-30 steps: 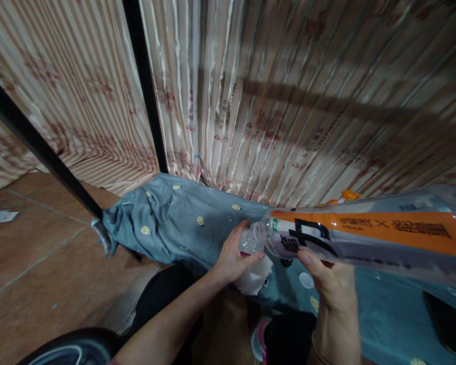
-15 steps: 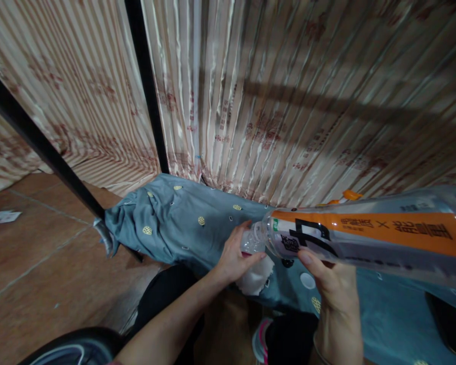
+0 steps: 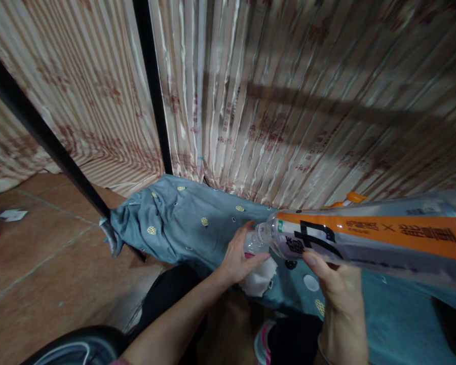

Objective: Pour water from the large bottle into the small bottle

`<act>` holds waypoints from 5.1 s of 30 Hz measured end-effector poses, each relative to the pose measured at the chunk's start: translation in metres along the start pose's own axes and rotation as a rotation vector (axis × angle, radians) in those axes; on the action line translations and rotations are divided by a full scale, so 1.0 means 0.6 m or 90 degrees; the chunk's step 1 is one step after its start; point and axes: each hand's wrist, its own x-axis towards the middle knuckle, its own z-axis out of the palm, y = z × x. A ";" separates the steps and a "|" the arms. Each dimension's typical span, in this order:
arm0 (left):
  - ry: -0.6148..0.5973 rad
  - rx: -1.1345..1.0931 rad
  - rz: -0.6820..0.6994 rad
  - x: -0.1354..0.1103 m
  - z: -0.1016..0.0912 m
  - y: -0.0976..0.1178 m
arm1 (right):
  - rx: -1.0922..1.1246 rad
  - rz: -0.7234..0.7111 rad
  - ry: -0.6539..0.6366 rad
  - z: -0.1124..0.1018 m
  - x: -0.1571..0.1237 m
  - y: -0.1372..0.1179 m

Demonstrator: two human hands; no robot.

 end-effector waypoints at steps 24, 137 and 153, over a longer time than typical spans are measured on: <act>-0.007 -0.054 -0.004 -0.009 -0.010 0.005 | 0.070 0.041 -0.007 -0.007 -0.006 0.024; 0.063 -0.144 -0.126 0.000 -0.002 0.017 | 0.012 -0.011 -0.013 -0.007 0.000 0.022; 0.072 -0.162 -0.188 0.002 0.006 0.019 | -0.009 -0.021 -0.033 -0.010 -0.003 0.024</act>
